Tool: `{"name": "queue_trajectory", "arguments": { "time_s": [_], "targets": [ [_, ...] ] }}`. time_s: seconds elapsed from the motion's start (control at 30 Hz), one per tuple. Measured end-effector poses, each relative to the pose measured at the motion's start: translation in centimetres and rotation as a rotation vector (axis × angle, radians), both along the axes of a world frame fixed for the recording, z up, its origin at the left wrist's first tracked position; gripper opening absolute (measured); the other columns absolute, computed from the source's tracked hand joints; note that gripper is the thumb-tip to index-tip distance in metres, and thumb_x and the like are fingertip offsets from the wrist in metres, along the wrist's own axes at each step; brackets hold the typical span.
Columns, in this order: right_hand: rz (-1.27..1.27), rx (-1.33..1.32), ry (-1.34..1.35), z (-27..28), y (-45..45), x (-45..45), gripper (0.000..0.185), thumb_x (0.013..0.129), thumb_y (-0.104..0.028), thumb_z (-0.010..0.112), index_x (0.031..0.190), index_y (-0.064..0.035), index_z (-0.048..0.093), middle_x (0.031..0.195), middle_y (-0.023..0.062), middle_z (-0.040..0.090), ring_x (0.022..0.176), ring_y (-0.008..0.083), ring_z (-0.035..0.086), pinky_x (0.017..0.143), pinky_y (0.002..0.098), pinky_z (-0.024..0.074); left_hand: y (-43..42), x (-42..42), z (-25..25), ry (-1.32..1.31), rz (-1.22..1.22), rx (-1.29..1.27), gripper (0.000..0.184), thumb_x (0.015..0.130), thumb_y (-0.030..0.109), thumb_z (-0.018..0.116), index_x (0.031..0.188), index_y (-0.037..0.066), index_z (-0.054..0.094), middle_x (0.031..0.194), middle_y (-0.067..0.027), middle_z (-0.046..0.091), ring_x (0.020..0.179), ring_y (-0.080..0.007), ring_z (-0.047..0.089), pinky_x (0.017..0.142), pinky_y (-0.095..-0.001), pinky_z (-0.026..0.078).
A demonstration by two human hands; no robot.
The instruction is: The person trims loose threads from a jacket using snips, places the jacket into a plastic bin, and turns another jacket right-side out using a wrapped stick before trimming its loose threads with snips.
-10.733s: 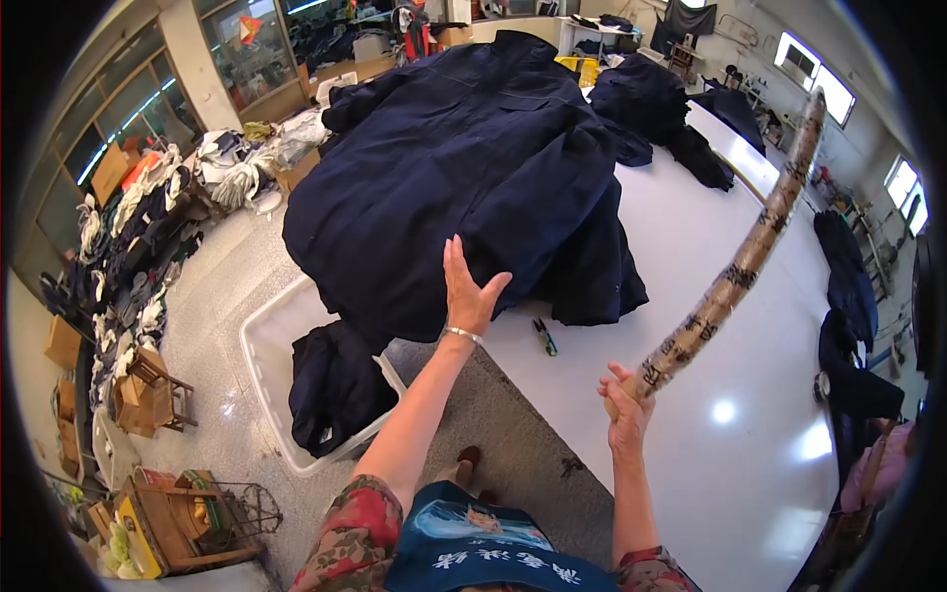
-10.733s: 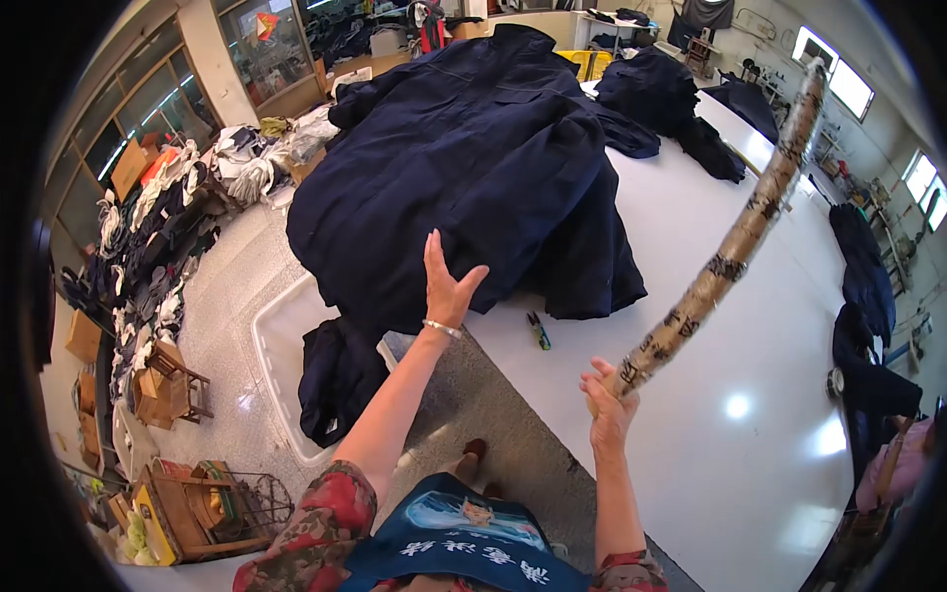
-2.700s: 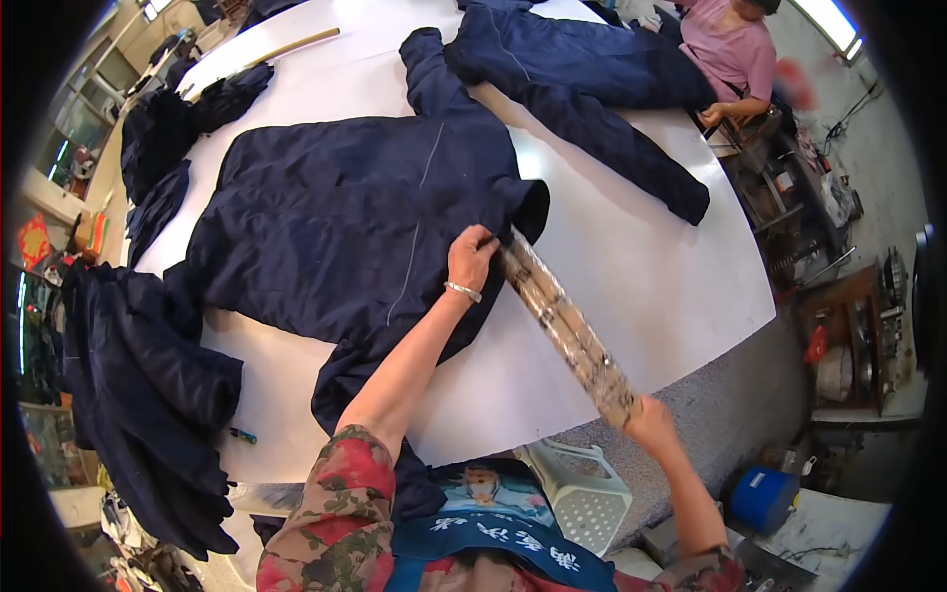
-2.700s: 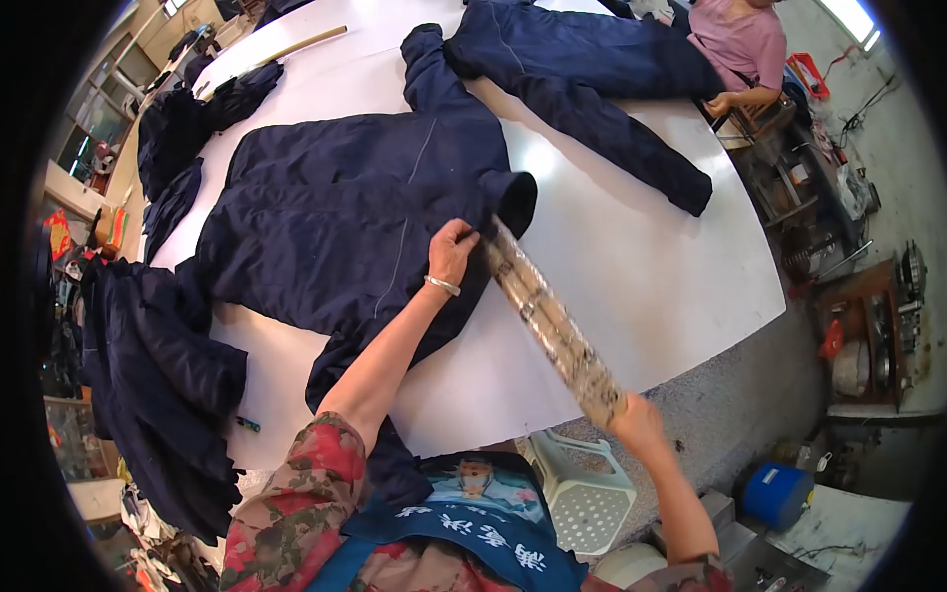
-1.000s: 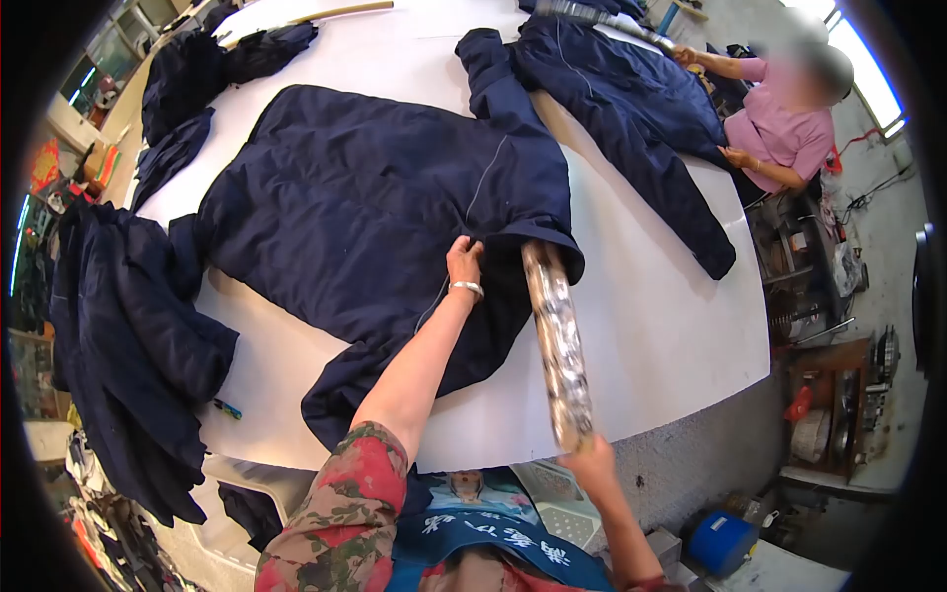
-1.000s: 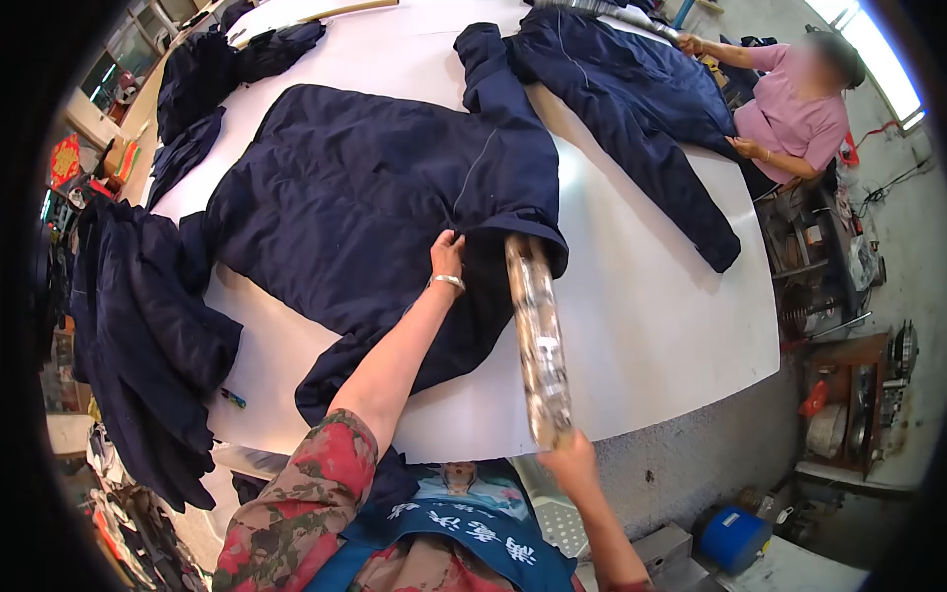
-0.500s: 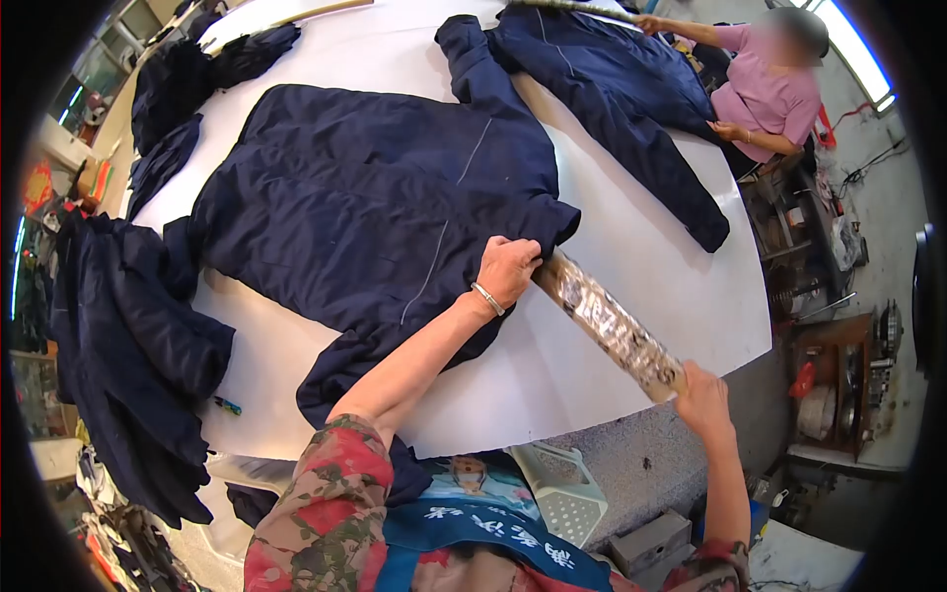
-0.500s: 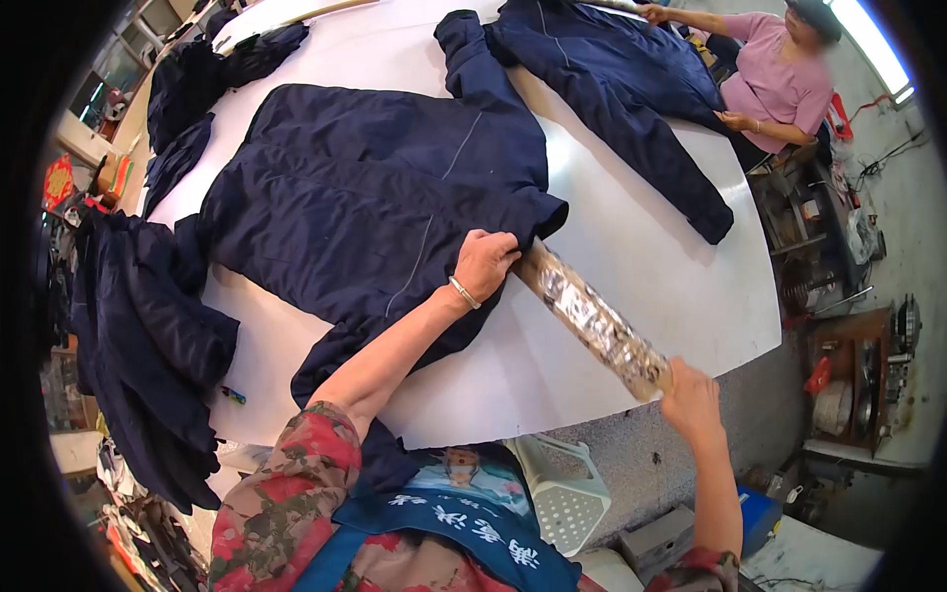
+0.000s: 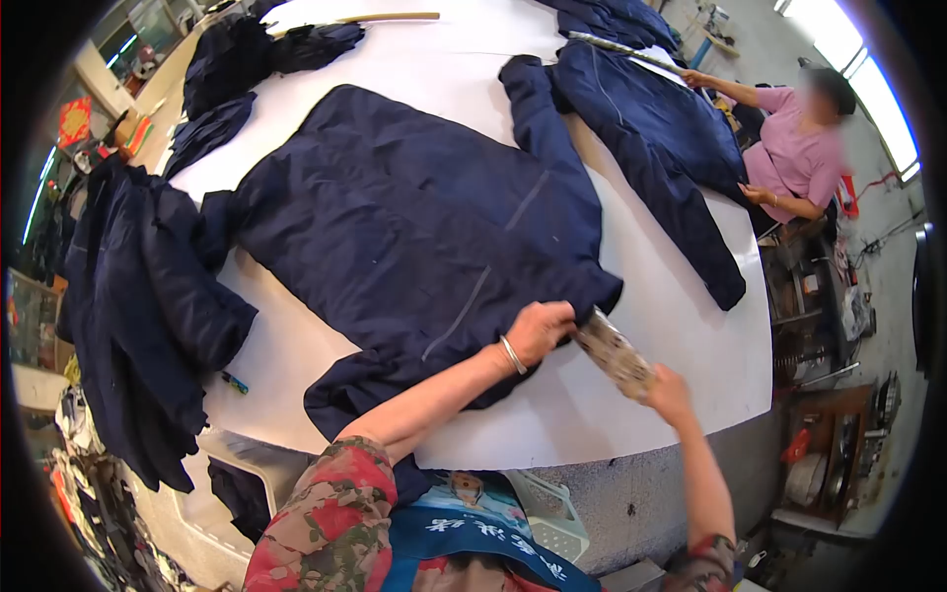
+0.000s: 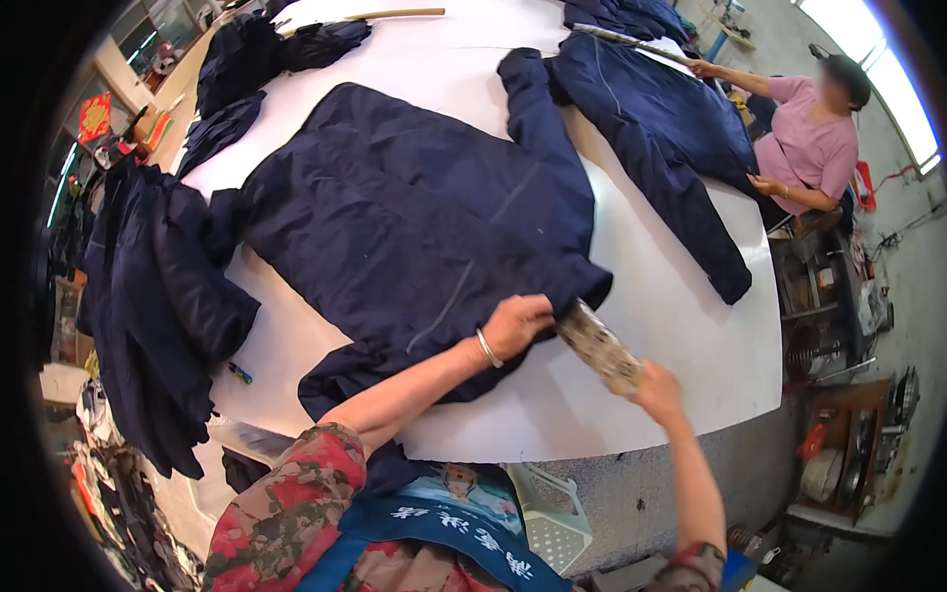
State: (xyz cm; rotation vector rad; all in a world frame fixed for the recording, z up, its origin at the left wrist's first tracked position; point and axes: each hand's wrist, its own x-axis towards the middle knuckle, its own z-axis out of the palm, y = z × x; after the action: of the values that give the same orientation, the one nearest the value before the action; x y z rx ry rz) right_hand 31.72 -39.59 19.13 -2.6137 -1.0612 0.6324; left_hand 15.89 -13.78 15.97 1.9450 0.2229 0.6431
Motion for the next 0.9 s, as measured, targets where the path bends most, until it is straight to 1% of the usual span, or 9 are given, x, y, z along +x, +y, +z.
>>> {"name": "queue_trajectory", "arguments": {
  "time_s": [0.13,0.23,0.43,0.5,0.53,0.63,0.7,0.83,0.9],
  "targets": [
    [0.010,0.023,0.099,-10.2,10.7,-0.4,0.047,0.063,-0.021,0.073,0.106,-0.0080,0.056,0.099,0.0160,0.062,0.090,0.0355,0.059,0.076,0.0419,0.0477,-3.9,-2.1,-1.2,0.000,-0.096,0.044,0.007,0.076,0.008,0.064,0.077,0.006,0.057,0.074,-0.0118,0.058,0.071,-0.0346,0.057,0.064,-0.0397,0.044],
    [-0.028,0.781,0.578,-23.4,10.3,1.9,0.049,0.072,-0.023,0.068,0.116,-0.0067,0.054,0.115,0.0153,0.059,0.104,0.0343,0.055,0.088,0.0418,0.0444,-3.5,-3.2,-1.5,-0.001,-0.022,0.007,0.007,0.076,0.007,0.064,0.078,0.005,0.058,0.073,-0.0119,0.058,0.070,-0.0335,0.057,0.064,-0.0384,0.044],
    [0.408,0.452,-0.213,-12.8,10.2,-1.5,0.049,0.080,-0.024,0.061,0.125,-0.0056,0.050,0.126,0.0148,0.053,0.119,0.0317,0.046,0.098,0.0412,0.0385,-0.8,-4.2,-2.6,-0.004,-0.118,-0.136,0.009,0.079,0.007,0.064,0.084,0.001,0.060,0.076,-0.0140,0.061,0.073,-0.0286,0.061,0.065,-0.0325,0.048],
    [0.483,0.358,-0.176,-14.9,10.4,-0.6,0.045,0.082,-0.025,0.059,0.122,-0.0049,0.053,0.124,0.0141,0.054,0.117,0.0295,0.048,0.097,0.0393,0.0394,-3.3,-4.0,-2.1,0.017,-0.250,-0.297,0.010,0.078,0.008,0.063,0.084,0.002,0.058,0.076,-0.0166,0.059,0.076,-0.0331,0.060,0.067,-0.0362,0.047],
    [0.502,0.295,-0.336,-14.4,11.5,-1.7,0.041,0.084,-0.024,0.056,0.120,-0.0043,0.054,0.121,0.0124,0.056,0.114,0.0276,0.050,0.095,0.0377,0.0407,-4.3,-4.2,-3.0,0.066,-0.276,-0.019,0.009,0.080,0.011,0.064,0.084,0.004,0.060,0.078,-0.0118,0.061,0.075,-0.0298,0.059,0.067,-0.0363,0.046],
    [0.537,0.239,-0.549,-14.4,13.6,-3.3,0.038,0.085,-0.023,0.054,0.118,-0.0040,0.055,0.118,0.0112,0.058,0.111,0.0266,0.053,0.093,0.0364,0.0422,-3.4,-6.2,-1.8,0.082,-0.140,-0.168,0.011,0.078,0.014,0.065,0.085,0.007,0.062,0.079,-0.0100,0.062,0.075,-0.0292,0.058,0.071,-0.0369,0.044],
    [0.562,0.303,-0.489,-15.3,13.7,-2.1,0.038,0.084,-0.022,0.055,0.117,-0.0042,0.056,0.117,0.0117,0.058,0.111,0.0275,0.053,0.092,0.0367,0.0425,0.2,-7.0,-4.3,-0.062,0.128,0.061,0.015,0.079,0.021,0.063,0.085,0.007,0.063,0.079,-0.0100,0.063,0.076,-0.0297,0.059,0.074,-0.0387,0.043],
    [0.582,0.361,-0.478,-15.8,12.8,-0.8,0.038,0.082,-0.022,0.056,0.116,-0.0046,0.057,0.116,0.0127,0.058,0.110,0.0292,0.053,0.090,0.0374,0.0431,9.8,-9.0,-10.2,0.577,0.595,0.563,0.054,0.082,0.041,0.059,0.126,0.012,0.049,0.139,-0.0076,0.040,0.128,-0.0261,0.037,0.100,-0.0584,0.021],
    [0.563,0.379,-0.535,-15.7,11.4,-1.0,0.038,0.082,-0.021,0.057,0.115,-0.0048,0.057,0.115,0.0132,0.058,0.110,0.0301,0.053,0.090,0.0377,0.0434,12.5,-10.9,-11.9,0.776,0.601,0.489,0.066,0.083,0.046,0.055,0.137,0.013,0.037,0.149,-0.0052,0.025,0.138,-0.0248,0.021,0.102,-0.0656,0.011]
  ]
}}
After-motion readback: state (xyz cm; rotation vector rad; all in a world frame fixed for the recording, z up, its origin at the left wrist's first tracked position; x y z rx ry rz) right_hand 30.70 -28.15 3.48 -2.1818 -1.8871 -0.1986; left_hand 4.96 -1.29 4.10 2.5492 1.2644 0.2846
